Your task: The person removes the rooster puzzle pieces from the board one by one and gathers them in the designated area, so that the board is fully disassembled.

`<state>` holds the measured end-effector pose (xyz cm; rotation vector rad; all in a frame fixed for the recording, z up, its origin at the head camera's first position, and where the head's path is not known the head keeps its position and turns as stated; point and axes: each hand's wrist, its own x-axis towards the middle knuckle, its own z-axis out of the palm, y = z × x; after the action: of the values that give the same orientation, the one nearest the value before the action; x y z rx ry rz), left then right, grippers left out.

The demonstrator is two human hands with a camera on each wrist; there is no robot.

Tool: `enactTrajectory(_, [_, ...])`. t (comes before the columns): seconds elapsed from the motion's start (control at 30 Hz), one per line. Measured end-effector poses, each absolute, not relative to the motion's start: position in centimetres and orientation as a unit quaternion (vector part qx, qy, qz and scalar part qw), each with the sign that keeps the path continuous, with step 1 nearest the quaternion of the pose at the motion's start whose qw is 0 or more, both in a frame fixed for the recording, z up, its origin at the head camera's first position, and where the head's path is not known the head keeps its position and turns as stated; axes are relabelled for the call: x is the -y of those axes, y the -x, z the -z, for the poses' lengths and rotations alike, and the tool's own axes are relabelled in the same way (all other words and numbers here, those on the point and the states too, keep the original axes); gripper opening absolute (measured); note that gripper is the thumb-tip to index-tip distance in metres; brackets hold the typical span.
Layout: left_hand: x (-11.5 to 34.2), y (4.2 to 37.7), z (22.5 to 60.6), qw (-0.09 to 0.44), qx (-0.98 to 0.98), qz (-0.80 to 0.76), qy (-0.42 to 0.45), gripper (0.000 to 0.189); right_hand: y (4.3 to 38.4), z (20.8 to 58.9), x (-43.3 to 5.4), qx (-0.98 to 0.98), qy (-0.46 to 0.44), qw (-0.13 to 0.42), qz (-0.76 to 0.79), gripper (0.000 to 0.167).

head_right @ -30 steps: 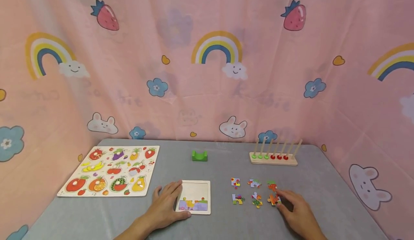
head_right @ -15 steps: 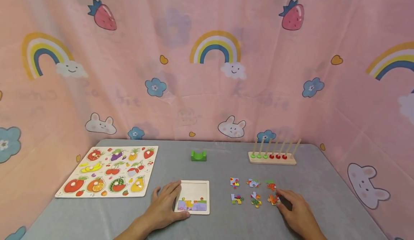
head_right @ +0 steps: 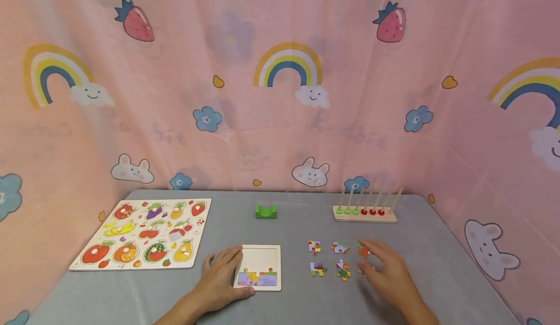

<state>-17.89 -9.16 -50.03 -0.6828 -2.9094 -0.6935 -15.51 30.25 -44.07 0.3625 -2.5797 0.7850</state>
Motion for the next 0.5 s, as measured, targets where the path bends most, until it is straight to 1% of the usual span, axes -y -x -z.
enactTrajectory(0.3, [9.0, 17.8, 50.0, 0.043, 0.947, 0.226, 0.225, 0.102, 14.9, 41.2, -26.8, 0.886, -0.214, 0.262, -0.316, 0.05])
enactTrajectory(0.5, [9.1, 17.8, 49.9, 0.051, 0.946, 0.226, 0.226, 0.102, 14.9, 40.3, -24.2, 0.86, -0.266, 0.266, -0.346, 0.053])
